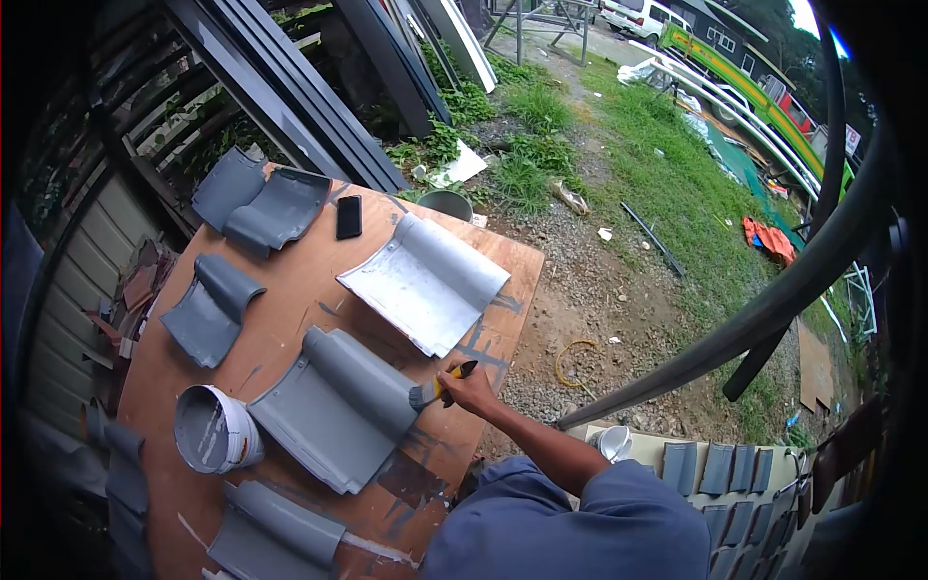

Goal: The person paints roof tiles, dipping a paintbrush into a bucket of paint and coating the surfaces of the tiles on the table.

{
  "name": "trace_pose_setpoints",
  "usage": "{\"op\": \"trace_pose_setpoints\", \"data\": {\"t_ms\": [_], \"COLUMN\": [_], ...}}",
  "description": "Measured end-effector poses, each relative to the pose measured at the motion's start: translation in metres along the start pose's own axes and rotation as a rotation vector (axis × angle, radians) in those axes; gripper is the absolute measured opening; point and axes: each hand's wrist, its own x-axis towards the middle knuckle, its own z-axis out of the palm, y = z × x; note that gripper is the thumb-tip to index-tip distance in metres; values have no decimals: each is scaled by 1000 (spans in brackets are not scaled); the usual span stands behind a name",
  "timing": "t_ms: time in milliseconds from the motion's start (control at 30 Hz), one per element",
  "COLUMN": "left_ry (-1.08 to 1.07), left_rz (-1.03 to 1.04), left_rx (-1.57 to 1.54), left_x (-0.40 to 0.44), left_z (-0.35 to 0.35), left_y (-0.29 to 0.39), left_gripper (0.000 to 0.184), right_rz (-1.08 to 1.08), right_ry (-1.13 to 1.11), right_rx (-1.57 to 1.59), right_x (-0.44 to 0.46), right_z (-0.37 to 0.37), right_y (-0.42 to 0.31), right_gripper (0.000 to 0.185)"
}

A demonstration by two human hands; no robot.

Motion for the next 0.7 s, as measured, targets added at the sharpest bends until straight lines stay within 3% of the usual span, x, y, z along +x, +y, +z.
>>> {"op": "trace_pose_setpoints", "data": {"t_ms": [33,100,167,233,333,467,567,700], "left_ry": [18,52,-2,-37,3,12,-33,13], "left_rz": [15,14,-69,-113,-63,-63,-111,-103], "left_rx": [18,114,85,54,66,56,89,115], "left_x": [5,7,2,6,11,10,14,13], "left_z": [3,-7,3,-14,-18,-16,-22,-17], "left_y": [1,-21,-32,-10,-5,-7,0,-5], "left_gripper": [33,32,35,33,32,34,34,33], "right_rz": [14,-13,118,161,134,39,-235,-451], "right_ry": [-107,-119,-268,-357,-613,-795,-971,-1082], "right_rx": [-165,-378,-159,314,624,355,99,32], "right_x": [4,12,20,35,61,42,31,12], "right_z": [-1,-10,-6,17,78,192,279,389], "right_y": [4,-25,-69,-90,-114,-175,-193,-186], "right_gripper": [20,22,20,19,19,27,31,27]}}
